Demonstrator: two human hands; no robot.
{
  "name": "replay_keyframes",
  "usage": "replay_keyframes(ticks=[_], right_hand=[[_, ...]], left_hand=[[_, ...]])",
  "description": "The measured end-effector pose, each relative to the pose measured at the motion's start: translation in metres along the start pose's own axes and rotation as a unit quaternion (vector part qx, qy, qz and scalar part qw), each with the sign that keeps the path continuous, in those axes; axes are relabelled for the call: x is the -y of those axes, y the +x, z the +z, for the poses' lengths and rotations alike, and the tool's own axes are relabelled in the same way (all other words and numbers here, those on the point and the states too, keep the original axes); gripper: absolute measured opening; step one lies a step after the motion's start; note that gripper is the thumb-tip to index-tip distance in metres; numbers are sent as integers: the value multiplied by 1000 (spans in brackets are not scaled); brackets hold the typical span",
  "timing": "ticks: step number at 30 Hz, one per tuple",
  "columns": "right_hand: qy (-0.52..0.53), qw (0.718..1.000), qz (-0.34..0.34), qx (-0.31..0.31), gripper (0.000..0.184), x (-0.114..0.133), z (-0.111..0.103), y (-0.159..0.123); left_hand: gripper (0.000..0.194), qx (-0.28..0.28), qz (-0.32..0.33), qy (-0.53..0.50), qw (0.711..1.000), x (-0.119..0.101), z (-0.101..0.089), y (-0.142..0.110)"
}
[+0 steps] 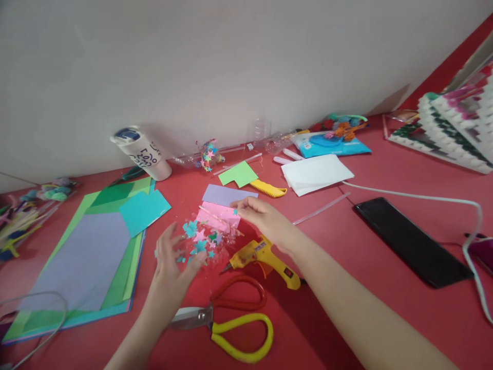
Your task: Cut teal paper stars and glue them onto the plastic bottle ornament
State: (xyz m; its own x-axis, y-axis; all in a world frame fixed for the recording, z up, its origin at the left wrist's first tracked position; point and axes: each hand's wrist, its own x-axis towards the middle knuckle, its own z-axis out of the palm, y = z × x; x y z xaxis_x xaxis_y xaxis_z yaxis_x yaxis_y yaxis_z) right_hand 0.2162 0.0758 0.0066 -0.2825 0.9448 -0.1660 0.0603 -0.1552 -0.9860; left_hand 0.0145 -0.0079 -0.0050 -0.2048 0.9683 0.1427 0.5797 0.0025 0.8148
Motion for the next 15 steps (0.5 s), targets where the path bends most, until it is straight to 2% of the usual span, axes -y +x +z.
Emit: replay_keyframes(ticks=[3,6,11,15], right_hand=[[35,999,24,27,19,-4,0,-2],[67,996,45,45,25,-8,3,-8],[80,992,74,69,28,-10,8,-22],[59,989,88,107,27,-6,12,-34]], left_hand=[[66,39,-114,-138,983,6,4,-4],[66,56,-170,-250,952,8,6,0],[65,25,-170,-342,924,5,-2,26],[56,62,-159,-292,941,7,-7,50]])
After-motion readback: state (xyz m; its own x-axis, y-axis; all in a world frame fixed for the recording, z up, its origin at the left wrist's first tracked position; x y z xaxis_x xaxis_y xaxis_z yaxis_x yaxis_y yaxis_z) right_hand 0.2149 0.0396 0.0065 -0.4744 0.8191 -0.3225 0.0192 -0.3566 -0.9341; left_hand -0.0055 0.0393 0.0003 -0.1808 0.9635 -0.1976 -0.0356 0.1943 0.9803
